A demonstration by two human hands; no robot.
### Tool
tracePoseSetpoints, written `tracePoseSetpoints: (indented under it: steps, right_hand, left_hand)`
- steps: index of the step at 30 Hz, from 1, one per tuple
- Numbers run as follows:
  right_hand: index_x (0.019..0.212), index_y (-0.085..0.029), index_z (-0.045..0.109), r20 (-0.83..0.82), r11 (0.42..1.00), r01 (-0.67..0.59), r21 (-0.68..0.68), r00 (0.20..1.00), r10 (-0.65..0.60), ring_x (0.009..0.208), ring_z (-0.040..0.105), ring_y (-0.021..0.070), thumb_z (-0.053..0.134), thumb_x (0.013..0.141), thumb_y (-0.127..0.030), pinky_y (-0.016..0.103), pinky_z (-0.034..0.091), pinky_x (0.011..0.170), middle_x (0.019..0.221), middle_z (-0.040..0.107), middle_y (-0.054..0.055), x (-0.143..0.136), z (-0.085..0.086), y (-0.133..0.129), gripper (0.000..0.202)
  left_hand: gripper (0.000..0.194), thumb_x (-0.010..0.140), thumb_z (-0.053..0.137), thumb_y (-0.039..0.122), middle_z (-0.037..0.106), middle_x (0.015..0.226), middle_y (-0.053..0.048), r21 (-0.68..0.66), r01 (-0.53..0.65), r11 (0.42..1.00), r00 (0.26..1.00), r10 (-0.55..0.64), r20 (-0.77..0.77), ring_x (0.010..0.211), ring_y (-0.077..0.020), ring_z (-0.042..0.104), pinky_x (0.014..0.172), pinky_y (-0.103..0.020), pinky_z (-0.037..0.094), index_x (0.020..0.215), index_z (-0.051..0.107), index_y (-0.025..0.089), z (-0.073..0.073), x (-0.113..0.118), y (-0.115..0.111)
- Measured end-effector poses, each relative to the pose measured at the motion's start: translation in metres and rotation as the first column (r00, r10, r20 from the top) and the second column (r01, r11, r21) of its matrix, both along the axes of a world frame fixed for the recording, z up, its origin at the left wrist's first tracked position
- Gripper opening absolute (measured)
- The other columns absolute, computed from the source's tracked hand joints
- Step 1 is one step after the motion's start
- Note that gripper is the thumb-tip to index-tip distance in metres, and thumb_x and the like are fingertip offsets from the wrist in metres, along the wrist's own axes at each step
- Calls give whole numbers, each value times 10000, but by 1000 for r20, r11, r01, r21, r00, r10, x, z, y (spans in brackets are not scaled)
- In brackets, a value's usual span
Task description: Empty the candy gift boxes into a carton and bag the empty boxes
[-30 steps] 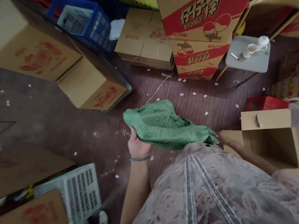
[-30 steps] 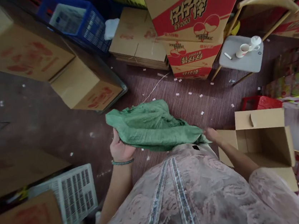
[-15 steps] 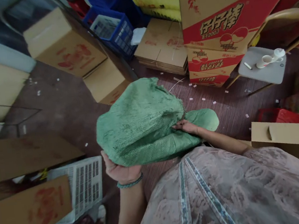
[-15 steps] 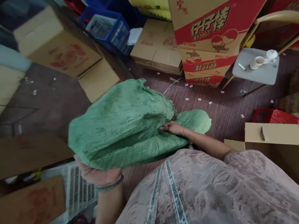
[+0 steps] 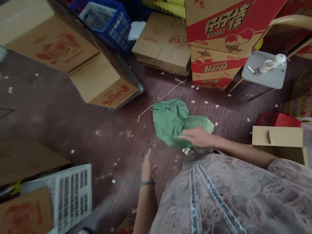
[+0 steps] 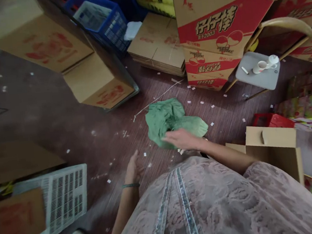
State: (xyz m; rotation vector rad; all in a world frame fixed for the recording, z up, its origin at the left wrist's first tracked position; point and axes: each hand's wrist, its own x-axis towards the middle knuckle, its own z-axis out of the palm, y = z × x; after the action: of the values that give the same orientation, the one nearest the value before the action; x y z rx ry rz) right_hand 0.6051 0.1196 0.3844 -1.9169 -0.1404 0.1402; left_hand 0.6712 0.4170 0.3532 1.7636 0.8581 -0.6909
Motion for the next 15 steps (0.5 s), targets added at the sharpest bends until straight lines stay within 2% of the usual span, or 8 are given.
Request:
tracePoseSetpoints:
  steps: [2, 3, 4, 6, 8, 10, 12, 15]
  right_hand:
    - [753, -191, 542, -25, 960, -273, -57, 962, 272, 650, 409, 111, 518, 1078, -398, 245, 294, 642, 685, 491, -34, -8, -14, 42, 386]
    - [778, -192, 571, -54, 917, -392, -68, 919, 389, 668, 438, 113, 533, 1076, -366, 238, 303, 642, 711, 540, -28, -12, -21, 62, 347]
    - [801, -195, 600, -78, 872, -484, -73, 874, 479, 686, 472, 116, 546, 1074, -345, 231, 319, 644, 741, 587, -20, -15, -28, 78, 315]
    - [856, -201, 649, -118, 811, -580, -81, 813, 570, 717, 543, 128, 557, 1077, -349, 226, 362, 657, 797, 663, -3, -22, -37, 97, 281]
    - [941, -199, 681, -178, 810, -580, -94, 810, 559, 770, 608, 154, 561, 1081, -410, 241, 413, 693, 873, 712, 28, -27, -41, 96, 280]
    - [1045, -187, 689, -283, 854, -511, -99, 837, 468, 850, 652, 188, 549, 1081, -468, 272, 463, 752, 989, 730, 72, -31, -42, 81, 316]
    - [1087, -185, 691, -410, 914, -402, -59, 844, 345, 923, 667, 218, 519, 1083, -507, 317, 501, 836, 1056, 720, 96, -36, -42, 58, 365]
    - [885, -177, 715, -573, 960, -277, 39, 781, 249, 885, 661, 242, 422, 1070, -658, 385, 529, 890, 911, 699, 97, -45, -49, 30, 594]
  left_hand:
    - [553, 933, 613, 684, 757, 924, -126, -191, -6, 982, 987, -25, -161, 818, -299, 750, 711, -419, 625, 1121, 725, 177, -1, -4, -28]
    - [528, 934, 650, 649, 771, 901, -133, -294, -27, 955, 969, -47, -241, 811, -306, 761, 728, -424, 635, 1106, 742, 159, -3, -4, -45]
    - [451, 921, 723, 561, 780, 862, -137, -370, -51, 928, 951, -69, -303, 802, -311, 771, 747, -421, 641, 1081, 759, 141, -6, -4, -60]
    - [251, 863, 833, 302, 777, 754, -126, -403, -85, 911, 934, -67, -351, 755, -308, 780, 769, -399, 647, 1019, 780, 112, -15, -2, -85]
    - [145, 869, 807, 186, 769, 698, -108, -364, -113, 925, 940, -20, -341, 736, -294, 785, 810, -390, 651, 987, 777, 107, -23, 2, -95]
    - [145, 958, 703, 228, 799, 769, -99, -381, -173, 908, 959, 68, -275, 810, -271, 801, 912, -404, 642, 1043, 768, 130, -25, 7, -89]
    - [257, 1036, 569, 301, 830, 930, -101, -474, -265, 840, 964, 217, -155, 962, -249, 801, 1051, -437, 595, 1155, 752, 165, -19, 13, -71]
    - [402, 1082, 414, 375, 816, 1144, -120, -657, -270, 704, 918, 394, 44, 1228, -243, 724, 1216, -477, 464, 1259, 722, 185, 3, 23, -38]
